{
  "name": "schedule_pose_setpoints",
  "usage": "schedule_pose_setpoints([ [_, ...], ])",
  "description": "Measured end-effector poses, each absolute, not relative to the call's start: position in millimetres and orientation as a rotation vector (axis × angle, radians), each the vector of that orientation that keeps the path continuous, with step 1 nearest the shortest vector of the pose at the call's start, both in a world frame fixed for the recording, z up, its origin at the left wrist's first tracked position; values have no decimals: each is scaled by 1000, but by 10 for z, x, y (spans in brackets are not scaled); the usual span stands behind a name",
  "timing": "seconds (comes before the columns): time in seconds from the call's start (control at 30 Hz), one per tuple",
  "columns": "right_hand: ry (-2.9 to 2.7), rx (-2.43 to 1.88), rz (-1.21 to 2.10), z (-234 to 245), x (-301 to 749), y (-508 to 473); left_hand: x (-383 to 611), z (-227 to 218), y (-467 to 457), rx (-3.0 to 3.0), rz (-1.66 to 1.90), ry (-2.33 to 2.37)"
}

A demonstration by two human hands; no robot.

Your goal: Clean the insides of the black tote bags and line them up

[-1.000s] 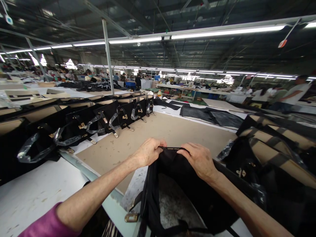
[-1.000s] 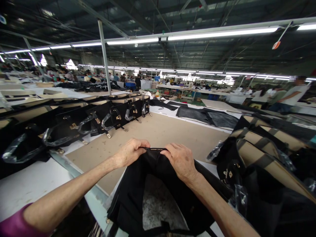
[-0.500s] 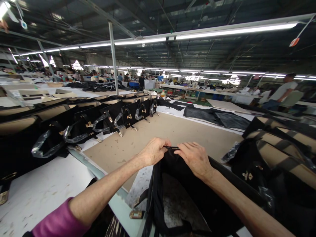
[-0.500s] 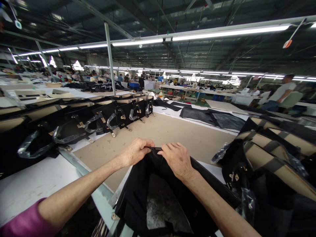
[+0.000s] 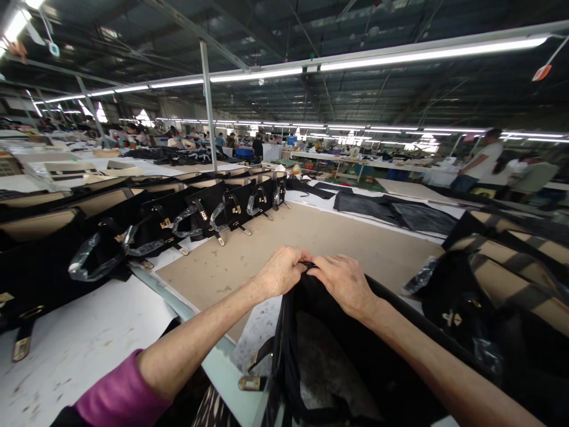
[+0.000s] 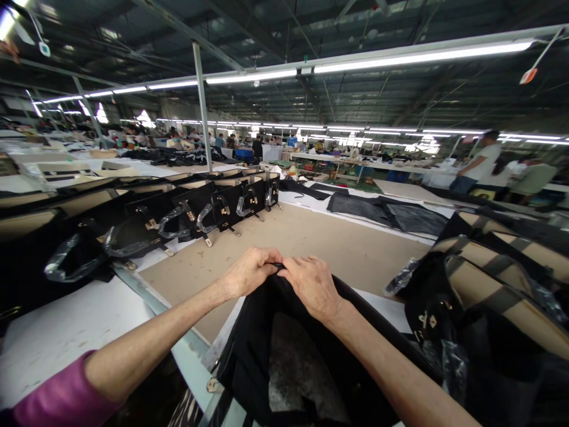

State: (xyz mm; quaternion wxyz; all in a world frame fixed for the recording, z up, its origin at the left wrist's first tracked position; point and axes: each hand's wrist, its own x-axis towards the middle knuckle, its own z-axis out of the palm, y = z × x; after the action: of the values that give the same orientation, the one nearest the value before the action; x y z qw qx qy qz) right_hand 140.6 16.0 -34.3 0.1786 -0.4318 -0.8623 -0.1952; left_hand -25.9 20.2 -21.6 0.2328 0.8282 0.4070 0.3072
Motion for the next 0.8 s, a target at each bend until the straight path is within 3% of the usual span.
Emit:
schedule_pose_setpoints([
  [0.17, -2472, -1483, -437, -163, 1367, 109, -283, -182, 256, 2171, 822, 1087],
  [0.43, -2525, -1795, -466, 294, 1502, -163, 17, -27, 495, 1975, 599, 621],
  [0.6, -2438, -1986, -312, 125, 1515, -340, -85, 28, 360, 2006, 415, 827],
  [0.8, -2372, -2092, -333, 17, 1456, -453, -645, 121, -491, 2161, 418, 1210],
])
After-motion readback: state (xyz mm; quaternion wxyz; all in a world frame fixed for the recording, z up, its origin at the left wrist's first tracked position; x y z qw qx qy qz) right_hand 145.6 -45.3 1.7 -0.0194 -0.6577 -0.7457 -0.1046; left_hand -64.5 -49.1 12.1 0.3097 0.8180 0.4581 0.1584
